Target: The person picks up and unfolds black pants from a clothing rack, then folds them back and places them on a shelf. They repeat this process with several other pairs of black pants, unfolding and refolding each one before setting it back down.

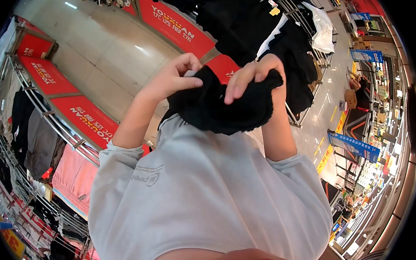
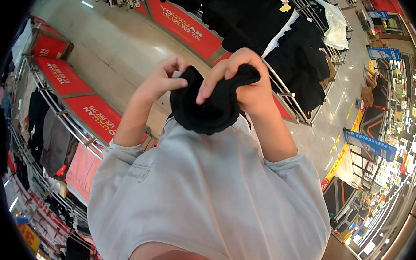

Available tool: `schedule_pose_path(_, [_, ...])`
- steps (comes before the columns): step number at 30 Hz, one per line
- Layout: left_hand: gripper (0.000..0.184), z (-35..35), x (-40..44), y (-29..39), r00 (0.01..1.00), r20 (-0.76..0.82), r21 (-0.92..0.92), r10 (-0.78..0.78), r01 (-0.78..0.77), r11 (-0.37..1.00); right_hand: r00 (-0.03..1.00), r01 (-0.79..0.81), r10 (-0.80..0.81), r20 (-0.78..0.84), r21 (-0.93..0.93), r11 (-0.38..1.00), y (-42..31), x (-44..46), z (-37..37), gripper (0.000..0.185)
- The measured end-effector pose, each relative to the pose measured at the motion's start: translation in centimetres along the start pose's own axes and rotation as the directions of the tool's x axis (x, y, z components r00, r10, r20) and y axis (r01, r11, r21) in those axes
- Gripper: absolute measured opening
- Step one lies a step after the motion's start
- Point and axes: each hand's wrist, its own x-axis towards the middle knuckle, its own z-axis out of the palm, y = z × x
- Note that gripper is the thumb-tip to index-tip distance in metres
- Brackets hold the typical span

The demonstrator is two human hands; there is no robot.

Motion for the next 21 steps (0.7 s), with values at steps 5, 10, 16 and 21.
schedule_pose_path(5, [0.069,0.1,-0.2,2.2,0.995,-0.09,-0.015,0.05,-0.052,0.999,0.955,0.064,-0.097,-0.281,-0.122,0.99,-2.2,-0.3,-2.3,0.032])
schedule_pose_path(10, [0.052,0.6,-0.6,-1.0,0.946,-0.278,-0.113,-0.169,0.143,0.983,0.905,-0.032,-0.208,-0.372,-0.546,0.837,-3.8,0.0,-1.9,0.024])
schedule_pose_path(16, [0.019,0.7,-0.4,1.8,0.668,-0.732,0.083,0.134,-0.108,0.991,0.624,-0.576,-0.359,-0.694,-0.719,0.389,-3.9,-0.9,-5.1,0.032])
schedule_pose_path(21, [0.019,3.4,2.6,1.8,0.496,-0.735,0.502,0.462,-0.06,0.863,0.571,-0.433,-0.379,-0.728,-0.659,0.615,0.7,-0.1,-8.8,0.033])
